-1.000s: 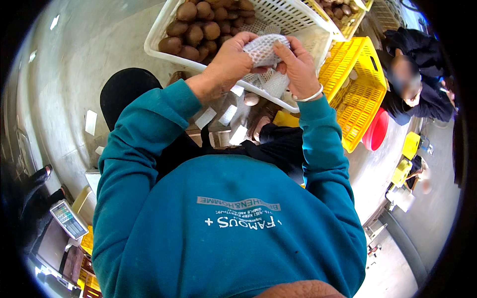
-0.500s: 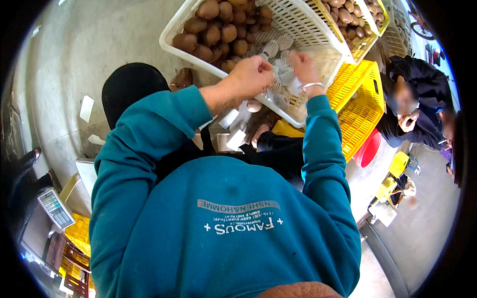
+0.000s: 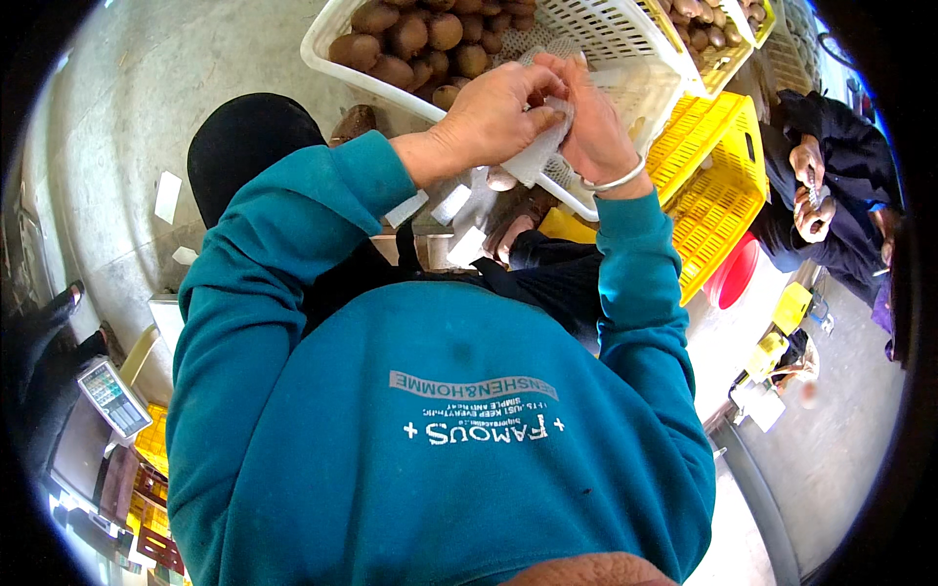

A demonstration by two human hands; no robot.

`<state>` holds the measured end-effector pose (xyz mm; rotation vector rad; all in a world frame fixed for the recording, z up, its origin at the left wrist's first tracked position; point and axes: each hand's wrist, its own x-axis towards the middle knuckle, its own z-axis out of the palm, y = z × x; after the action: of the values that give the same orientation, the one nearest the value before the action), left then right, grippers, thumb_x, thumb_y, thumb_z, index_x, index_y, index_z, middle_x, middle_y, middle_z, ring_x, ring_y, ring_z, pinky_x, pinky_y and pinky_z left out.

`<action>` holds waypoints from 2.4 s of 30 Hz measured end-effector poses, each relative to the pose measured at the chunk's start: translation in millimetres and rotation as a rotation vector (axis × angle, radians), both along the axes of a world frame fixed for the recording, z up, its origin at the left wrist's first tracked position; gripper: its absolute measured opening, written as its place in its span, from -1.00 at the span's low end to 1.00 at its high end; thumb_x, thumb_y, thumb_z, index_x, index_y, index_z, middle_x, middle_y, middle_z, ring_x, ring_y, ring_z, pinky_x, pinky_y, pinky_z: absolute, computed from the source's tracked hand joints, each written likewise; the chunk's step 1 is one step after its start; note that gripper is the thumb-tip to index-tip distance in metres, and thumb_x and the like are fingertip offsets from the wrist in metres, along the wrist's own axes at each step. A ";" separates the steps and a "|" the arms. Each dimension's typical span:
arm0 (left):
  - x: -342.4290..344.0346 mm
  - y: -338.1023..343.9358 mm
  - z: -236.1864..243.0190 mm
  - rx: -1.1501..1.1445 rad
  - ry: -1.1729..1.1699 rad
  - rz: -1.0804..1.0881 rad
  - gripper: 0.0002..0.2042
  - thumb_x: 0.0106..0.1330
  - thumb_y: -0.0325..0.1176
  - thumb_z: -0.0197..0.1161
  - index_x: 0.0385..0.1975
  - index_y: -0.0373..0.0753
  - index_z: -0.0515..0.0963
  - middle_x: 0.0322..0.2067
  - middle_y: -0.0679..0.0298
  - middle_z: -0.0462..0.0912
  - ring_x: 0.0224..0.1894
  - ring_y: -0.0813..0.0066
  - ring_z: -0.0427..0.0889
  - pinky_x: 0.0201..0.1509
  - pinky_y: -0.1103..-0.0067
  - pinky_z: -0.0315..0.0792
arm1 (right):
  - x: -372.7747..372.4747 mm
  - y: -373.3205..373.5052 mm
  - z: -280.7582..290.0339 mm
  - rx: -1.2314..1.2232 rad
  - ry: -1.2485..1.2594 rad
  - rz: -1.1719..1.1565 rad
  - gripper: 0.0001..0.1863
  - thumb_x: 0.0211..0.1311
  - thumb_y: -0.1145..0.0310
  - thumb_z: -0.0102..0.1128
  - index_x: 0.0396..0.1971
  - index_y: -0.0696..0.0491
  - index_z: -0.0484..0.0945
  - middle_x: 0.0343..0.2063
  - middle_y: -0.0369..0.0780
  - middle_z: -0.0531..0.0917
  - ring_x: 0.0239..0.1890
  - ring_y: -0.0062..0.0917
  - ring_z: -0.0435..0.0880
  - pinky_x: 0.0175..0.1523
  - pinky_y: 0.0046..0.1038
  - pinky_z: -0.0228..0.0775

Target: The person sits on the floor and repeatedly picks up kiwis from a white basket, places them into white foam nets, and returns the netted fruit to the basket. The process is repeated continuously throughout the clip.

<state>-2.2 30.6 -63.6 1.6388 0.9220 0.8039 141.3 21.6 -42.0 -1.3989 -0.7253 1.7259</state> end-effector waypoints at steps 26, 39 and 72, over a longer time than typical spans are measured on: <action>-11.5 0.4 0.7 -0.704 -0.537 -0.064 -0.93 0.17 -0.46 0.20 -0.41 -0.27 0.47 -0.48 0.34 0.54 -0.49 0.70 0.46 -0.40 0.74 0.36 | 32.8 -34.9 11.4 0.125 0.222 -0.082 -0.81 0.28 0.42 -0.04 -0.18 0.16 0.43 -0.23 -0.15 0.60 -0.28 -0.47 0.61 -0.17 -0.52 0.49; -16.4 1.0 15.5 -1.222 -0.792 -0.152 -0.81 0.14 -0.43 0.29 -0.28 -0.21 0.44 -0.58 0.41 0.47 -0.65 0.70 0.41 -0.63 0.80 0.29 | 44.1 18.8 -28.2 0.179 0.316 0.307 -0.88 0.21 0.48 0.07 -0.27 0.15 0.49 -0.20 -0.22 0.53 -0.19 -0.55 0.54 -0.08 -0.53 0.41; -25.2 34.9 25.8 -1.037 -0.921 0.123 -0.68 0.28 -0.47 0.08 0.04 -0.31 0.33 -0.01 0.09 0.47 0.03 0.30 0.50 0.14 0.48 0.41 | 78.3 185.2 -150.9 -0.032 -0.015 -0.214 -0.69 0.05 0.32 0.31 -0.29 0.18 0.48 -0.46 -0.19 0.61 -0.61 -0.54 0.50 -0.58 -0.56 0.33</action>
<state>-27.4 65.5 -37.8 0.2334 0.5712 0.8226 219.6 206.7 -192.9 -1.4564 -0.5369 1.5670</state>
